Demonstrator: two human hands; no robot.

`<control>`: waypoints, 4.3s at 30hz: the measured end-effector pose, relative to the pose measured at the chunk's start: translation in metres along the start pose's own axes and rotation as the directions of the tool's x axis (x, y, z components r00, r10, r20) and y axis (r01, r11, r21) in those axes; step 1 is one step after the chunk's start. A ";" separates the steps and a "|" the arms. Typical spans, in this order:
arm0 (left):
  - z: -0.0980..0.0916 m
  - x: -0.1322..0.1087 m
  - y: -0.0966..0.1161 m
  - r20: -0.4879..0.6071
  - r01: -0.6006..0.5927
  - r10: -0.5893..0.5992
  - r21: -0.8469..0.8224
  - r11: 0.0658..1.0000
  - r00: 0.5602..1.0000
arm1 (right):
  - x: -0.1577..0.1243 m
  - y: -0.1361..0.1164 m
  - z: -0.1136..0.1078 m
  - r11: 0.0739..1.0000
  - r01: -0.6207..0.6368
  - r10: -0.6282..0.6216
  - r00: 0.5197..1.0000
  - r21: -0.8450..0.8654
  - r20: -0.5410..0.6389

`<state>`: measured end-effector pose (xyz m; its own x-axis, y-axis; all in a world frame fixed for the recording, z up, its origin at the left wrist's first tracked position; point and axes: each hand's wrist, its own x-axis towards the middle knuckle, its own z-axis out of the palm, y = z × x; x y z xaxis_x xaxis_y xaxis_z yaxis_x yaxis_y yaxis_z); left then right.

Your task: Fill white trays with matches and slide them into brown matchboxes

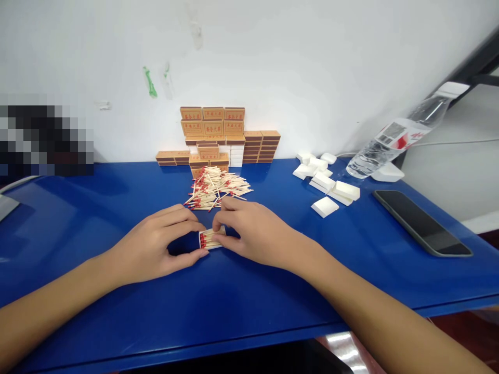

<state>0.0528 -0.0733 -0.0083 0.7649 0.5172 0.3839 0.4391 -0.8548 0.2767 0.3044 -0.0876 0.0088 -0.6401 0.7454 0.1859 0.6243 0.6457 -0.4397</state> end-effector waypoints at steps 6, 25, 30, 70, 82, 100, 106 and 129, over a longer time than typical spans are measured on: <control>0.000 0.000 0.000 0.000 -0.002 0.002 0.000 1.000 1.000 | 0.000 0.000 -0.001 1.000 0.007 -0.007 1.000 0.005 -0.001; 0.000 0.000 0.000 0.000 -0.012 0.012 0.007 1.000 1.000 | 0.001 0.002 0.003 1.000 0.017 -0.018 0.999 -0.006 -0.036; 0.000 -0.001 -0.001 0.008 -0.015 0.015 0.006 1.000 1.000 | 0.002 0.001 0.005 1.000 0.027 -0.027 0.998 -0.008 -0.057; -0.002 0.000 -0.004 0.015 0.060 -0.061 0.032 0.998 0.998 | 0.003 0.045 -0.014 0.990 -0.132 0.129 0.990 -0.047 -0.058; -0.002 0.000 -0.005 0.020 0.060 -0.061 0.027 0.998 0.998 | -0.003 0.053 -0.021 0.987 -0.150 0.150 0.989 -0.061 -0.014; -0.002 0.000 -0.006 0.019 0.059 -0.060 0.027 0.998 0.998 | 0.001 0.044 -0.014 0.990 -0.142 0.142 0.989 -0.004 -0.043; -0.003 0.000 -0.005 0.029 0.063 -0.064 0.018 0.998 0.998 | 0.003 0.040 -0.010 0.991 -0.129 0.130 0.991 0.024 -0.038; -0.002 0.000 -0.004 0.019 0.055 -0.056 0.030 0.998 0.998 | -0.002 0.051 -0.018 0.980 -0.195 0.196 0.981 -0.036 0.016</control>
<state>0.0500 -0.0692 -0.0075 0.7482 0.5631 0.3508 0.4944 -0.8258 0.2712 0.3459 -0.0535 0.0018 -0.5127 0.8546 0.0821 0.7529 0.4935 -0.4355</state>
